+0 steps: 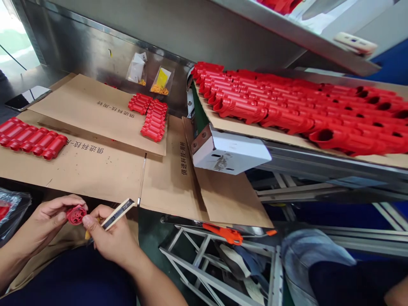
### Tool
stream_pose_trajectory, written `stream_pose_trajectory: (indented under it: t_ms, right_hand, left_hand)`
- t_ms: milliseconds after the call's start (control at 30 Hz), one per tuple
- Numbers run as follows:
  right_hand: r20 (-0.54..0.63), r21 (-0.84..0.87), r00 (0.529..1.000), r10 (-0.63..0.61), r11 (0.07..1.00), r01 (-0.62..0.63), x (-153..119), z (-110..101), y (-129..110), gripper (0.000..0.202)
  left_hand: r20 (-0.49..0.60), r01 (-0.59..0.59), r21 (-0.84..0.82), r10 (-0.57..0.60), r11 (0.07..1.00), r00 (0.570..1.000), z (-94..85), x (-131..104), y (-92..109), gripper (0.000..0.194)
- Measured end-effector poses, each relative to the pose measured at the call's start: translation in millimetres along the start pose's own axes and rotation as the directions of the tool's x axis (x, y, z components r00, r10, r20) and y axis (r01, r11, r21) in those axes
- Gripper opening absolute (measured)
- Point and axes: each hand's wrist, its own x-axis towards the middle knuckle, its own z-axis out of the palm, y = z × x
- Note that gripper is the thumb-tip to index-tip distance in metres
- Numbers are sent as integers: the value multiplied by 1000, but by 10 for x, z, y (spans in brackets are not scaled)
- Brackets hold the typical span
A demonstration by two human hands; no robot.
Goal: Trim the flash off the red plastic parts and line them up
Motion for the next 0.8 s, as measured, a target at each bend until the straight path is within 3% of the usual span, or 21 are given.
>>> stream_pose_trajectory:
  t_ms: [67,133,167,233,300,367,433,500,600,800]
  right_hand:
    - [46,31,996,76,996,-78,31,15,-5,64]
    - [73,39,989,125,991,-128,58,25,17,62]
    - [67,-3,994,92,996,-92,68,26,34,59]
    - [39,-190,992,-123,973,128,75,10,66,51]
    - [47,-411,918,-394,830,377,59,-30,81,43]
    - [79,-526,813,-577,668,526,15,-86,69,26]
    - [104,-542,730,-675,577,611,-47,-136,33,16]
    - [140,-499,661,-737,524,690,-105,-160,-10,29]
    - [147,-418,614,-775,514,749,-139,-143,-49,36]
    - [111,-379,594,-797,519,766,-65,-94,-30,34]
  left_hand:
    - [-58,-97,75,101,992,993,30,-5,49,33]
    - [-186,-135,23,137,991,973,85,-18,88,39]
    - [-246,-121,-60,103,991,964,118,-23,100,44]
    - [-276,-50,-266,-26,963,961,179,-31,111,52]
    - [-235,32,-405,-138,914,962,216,-35,114,51]
    - [-213,81,-462,-200,883,956,221,-37,121,47]
    - [-207,97,-482,-220,871,953,209,-40,137,44]
    - [-196,102,-491,-224,865,955,202,-40,153,45]
    - [-185,110,-501,-231,858,955,216,-43,161,44]
    - [-166,149,-517,-269,843,949,245,-55,185,45]
